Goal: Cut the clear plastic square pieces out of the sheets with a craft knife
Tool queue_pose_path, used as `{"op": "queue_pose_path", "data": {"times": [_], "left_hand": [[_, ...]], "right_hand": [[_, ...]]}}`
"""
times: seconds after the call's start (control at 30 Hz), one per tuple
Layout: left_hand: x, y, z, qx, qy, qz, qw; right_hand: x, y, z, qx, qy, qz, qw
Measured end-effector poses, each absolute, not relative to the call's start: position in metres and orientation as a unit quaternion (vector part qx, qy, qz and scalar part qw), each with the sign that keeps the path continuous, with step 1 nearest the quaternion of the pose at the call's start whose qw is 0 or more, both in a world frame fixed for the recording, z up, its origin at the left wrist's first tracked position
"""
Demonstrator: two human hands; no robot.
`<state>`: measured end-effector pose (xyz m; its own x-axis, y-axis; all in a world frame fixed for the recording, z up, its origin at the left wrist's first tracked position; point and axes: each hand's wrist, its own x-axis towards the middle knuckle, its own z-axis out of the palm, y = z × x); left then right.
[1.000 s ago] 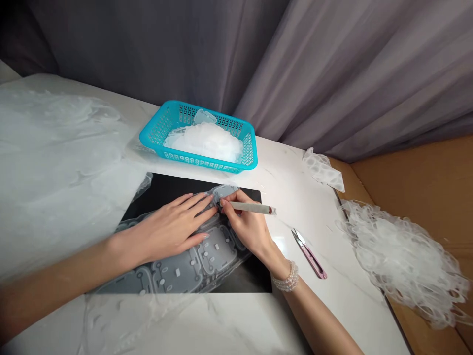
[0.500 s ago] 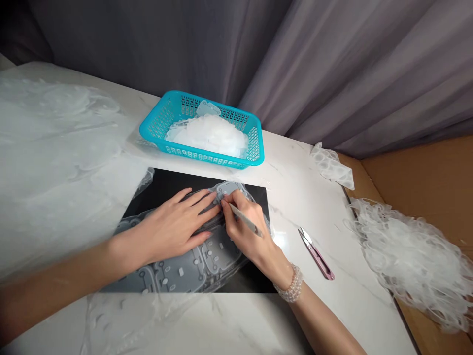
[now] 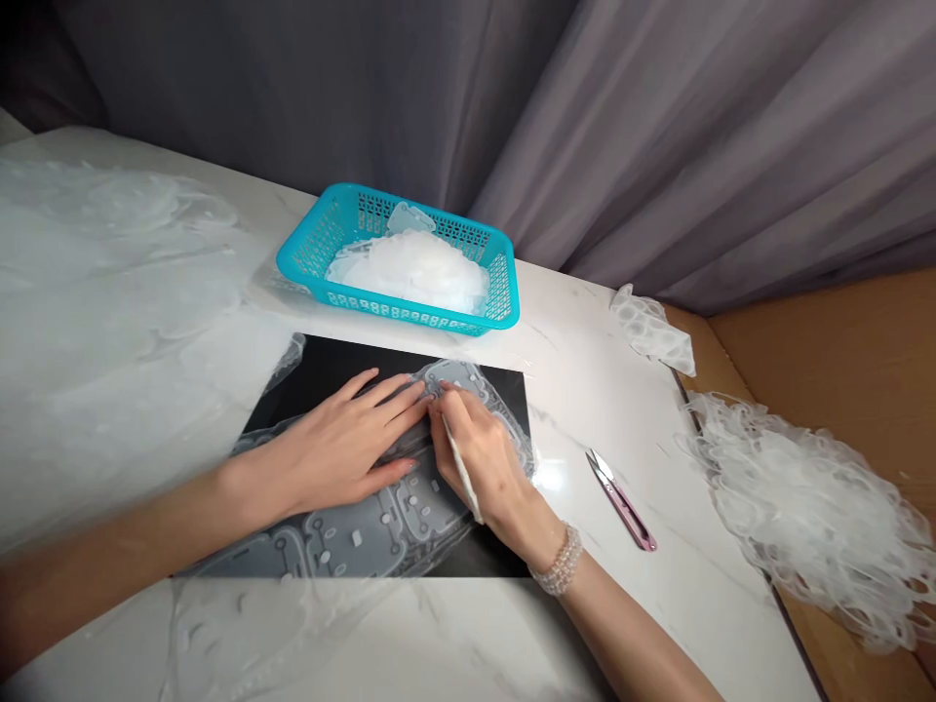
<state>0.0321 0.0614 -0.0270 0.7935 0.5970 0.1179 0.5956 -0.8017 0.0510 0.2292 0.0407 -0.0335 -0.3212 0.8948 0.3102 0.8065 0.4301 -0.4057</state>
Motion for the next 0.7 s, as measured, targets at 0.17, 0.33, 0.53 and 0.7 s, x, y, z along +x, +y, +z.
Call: {"op": "queue_pose_path", "data": {"times": [0.17, 0.33, 0.53, 0.7], "left_hand": [[0.033, 0.061, -0.032, 0.946, 0.319, 0.063, -0.006], [0.032, 0.06, -0.034, 0.945, 0.321, 0.056, -0.016], [0.032, 0.059, -0.033, 0.943, 0.33, 0.047, -0.017], [0.033, 0.058, -0.034, 0.941, 0.336, 0.044, -0.02]], "right_hand": [[0.229, 0.041, -0.035, -0.48, -0.854, 0.029, 0.199], [0.229, 0.042, -0.034, -0.478, -0.866, 0.013, 0.142], [0.229, 0.043, -0.02, -0.47, -0.876, 0.023, 0.105], [0.229, 0.044, -0.023, -0.46, -0.869, 0.083, 0.159]]}}
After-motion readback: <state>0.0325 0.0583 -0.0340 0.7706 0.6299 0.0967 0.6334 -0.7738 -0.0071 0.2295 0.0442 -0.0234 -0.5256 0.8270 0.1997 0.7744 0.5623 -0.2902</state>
